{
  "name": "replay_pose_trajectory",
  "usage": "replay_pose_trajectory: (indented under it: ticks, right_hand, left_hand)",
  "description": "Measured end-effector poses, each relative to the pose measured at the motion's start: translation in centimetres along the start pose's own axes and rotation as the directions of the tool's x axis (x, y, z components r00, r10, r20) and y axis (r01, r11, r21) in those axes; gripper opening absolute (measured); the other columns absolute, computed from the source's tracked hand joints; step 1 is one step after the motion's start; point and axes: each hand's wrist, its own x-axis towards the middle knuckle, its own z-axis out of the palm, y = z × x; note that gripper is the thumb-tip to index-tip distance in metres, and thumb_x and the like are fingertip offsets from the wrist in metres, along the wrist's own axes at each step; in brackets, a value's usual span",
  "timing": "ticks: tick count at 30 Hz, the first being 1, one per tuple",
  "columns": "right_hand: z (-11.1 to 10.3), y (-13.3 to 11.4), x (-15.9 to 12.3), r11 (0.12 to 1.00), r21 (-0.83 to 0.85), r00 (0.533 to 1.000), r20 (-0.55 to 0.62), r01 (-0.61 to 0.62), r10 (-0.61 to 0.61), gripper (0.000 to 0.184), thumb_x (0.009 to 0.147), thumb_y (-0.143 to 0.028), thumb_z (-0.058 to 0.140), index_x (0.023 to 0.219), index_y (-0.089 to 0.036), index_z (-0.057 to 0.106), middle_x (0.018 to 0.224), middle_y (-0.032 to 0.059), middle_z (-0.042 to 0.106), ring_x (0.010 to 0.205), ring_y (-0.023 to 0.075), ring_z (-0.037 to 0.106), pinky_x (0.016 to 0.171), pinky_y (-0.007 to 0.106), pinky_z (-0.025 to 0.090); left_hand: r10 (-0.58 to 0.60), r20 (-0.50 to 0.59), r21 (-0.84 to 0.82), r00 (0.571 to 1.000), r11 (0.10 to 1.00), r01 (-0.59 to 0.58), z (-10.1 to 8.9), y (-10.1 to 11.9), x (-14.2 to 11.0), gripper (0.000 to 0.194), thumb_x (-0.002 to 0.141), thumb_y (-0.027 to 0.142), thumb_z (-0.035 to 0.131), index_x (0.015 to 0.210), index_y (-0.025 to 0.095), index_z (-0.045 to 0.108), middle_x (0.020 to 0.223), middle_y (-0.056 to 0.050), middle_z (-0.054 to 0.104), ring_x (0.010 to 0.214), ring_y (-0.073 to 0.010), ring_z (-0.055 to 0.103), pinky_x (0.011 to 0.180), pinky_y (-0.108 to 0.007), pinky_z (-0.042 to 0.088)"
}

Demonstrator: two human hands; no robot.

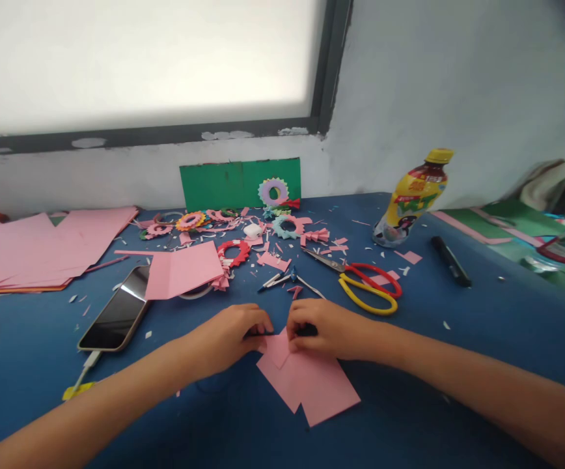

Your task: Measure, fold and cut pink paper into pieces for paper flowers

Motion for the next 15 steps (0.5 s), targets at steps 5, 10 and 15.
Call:
replay_pose_trajectory:
  ticks: [5, 10, 15]
  right_hand:
    - [-1.0, -2.1, 1.4, 0.973, -0.119, 0.972, 0.1, -0.199, 0.211, 0.018, 0.064, -0.009, 0.065, 0.081, -0.016, 0.064, 0.074, 0.0011, 0.064, 0.067, 0.0128, 0.055, 0.054, 0.021, 0.035]
    - [-2.4, -2.8, 3.1, 0.947, -0.166, 0.917, 0.25, -0.277, 0.312, 0.023, 0.061, -0.006, 0.064, 0.082, -0.016, 0.066, 0.068, 0.0005, 0.065, 0.058, 0.0112, 0.056, 0.047, 0.019, 0.034]
    - [-3.1, -1.5, 3.9, 0.959, -0.15, 0.92, 0.279, -0.242, 0.276, 0.011, 0.066, -0.011, 0.063, 0.072, -0.018, 0.068, 0.063, -0.0013, 0.065, 0.056, 0.0101, 0.056, 0.048, 0.018, 0.037]
  left_hand:
    - [-0.177, 0.179, 0.089, 0.968, 0.983, 0.163, -1.2, 1.0, 2.3, 0.01, 0.062, 0.012, 0.07, 0.069, 0.018, 0.065, 0.058, 0.004, 0.063, 0.054, -0.0123, 0.057, 0.045, -0.018, 0.033]
    - [-0.19, 0.241, 0.149, 0.952, 0.976, 0.157, -2.0, 1.4, 4.1, 0.01, 0.056, 0.012, 0.074, 0.055, 0.019, 0.065, 0.049, 0.004, 0.061, 0.047, -0.0126, 0.056, 0.042, -0.018, 0.034]
    - [-0.144, 0.114, 0.184, 0.983, 0.975, 0.121, -2.2, 0.7, 3.6, 0.017, 0.062, 0.004, 0.061, 0.065, 0.02, 0.068, 0.058, 0.003, 0.066, 0.053, -0.0127, 0.059, 0.044, -0.018, 0.035]
